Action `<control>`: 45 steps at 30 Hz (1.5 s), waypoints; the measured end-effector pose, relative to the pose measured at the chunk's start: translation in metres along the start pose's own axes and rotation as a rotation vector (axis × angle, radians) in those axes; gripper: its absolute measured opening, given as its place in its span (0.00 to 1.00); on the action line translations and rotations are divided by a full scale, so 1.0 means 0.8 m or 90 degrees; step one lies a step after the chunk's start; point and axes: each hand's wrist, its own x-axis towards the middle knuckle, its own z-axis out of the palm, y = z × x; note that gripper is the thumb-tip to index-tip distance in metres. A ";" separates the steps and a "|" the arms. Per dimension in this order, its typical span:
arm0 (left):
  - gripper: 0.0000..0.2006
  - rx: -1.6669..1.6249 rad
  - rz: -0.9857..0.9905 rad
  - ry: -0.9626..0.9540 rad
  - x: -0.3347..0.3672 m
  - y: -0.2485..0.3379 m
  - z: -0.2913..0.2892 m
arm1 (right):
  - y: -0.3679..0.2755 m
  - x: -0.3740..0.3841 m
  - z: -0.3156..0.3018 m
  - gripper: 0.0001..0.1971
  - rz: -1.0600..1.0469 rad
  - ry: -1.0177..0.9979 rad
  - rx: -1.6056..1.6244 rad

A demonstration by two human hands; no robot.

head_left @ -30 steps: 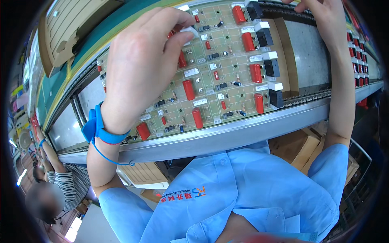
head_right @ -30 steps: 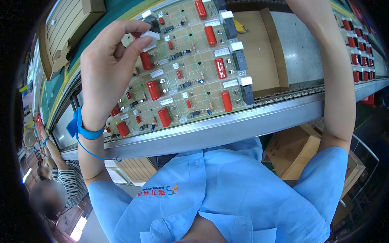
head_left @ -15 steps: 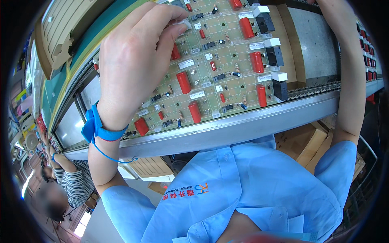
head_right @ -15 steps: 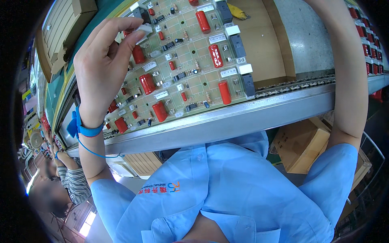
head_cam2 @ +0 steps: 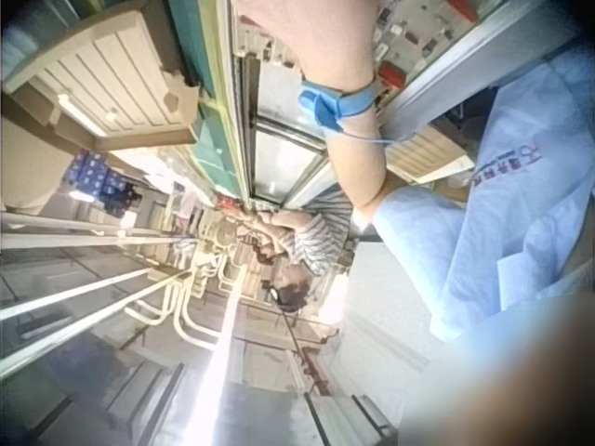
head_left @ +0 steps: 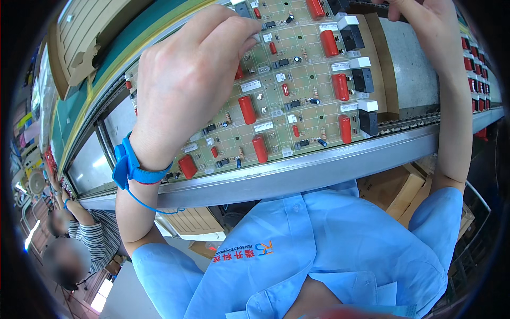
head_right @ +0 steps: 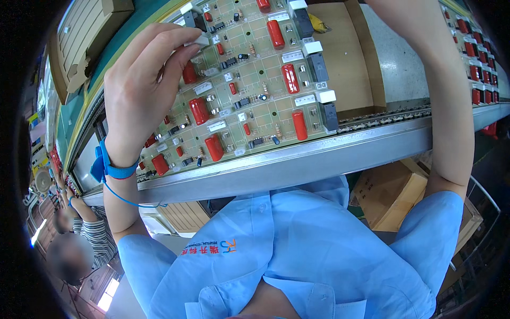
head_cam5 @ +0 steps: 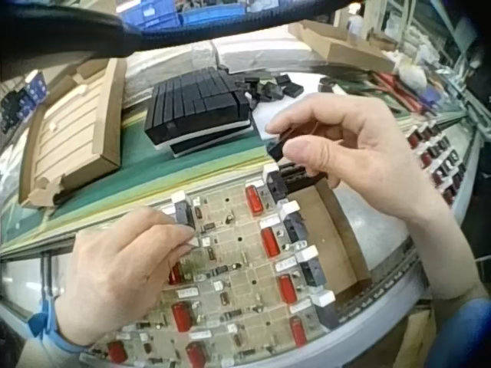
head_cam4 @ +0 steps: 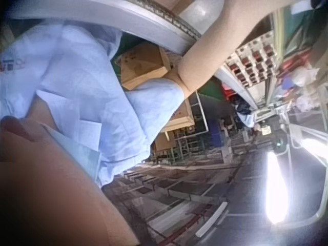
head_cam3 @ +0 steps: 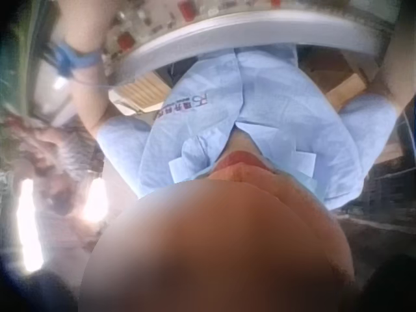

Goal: The person inserts relays and spacers into a printed circuit board by hand, taking the components from a cardboard box and pressing them into place on the board.

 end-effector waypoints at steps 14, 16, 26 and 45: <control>0.08 -0.016 -0.029 0.008 0.001 0.002 0.004 | -0.004 0.001 0.006 0.11 -0.099 -0.064 -0.011; 0.07 0.024 -0.041 -0.014 0.004 0.009 0.003 | -0.019 -0.003 0.003 0.11 -0.019 -0.078 -0.015; 0.14 -0.742 -0.396 -0.037 -0.039 -0.045 -0.036 | -0.061 -0.005 0.024 0.12 0.050 -0.208 0.008; 0.08 -0.793 -0.721 0.066 -0.025 -0.021 -0.062 | -0.060 -0.022 0.072 0.16 -0.306 -0.141 -0.281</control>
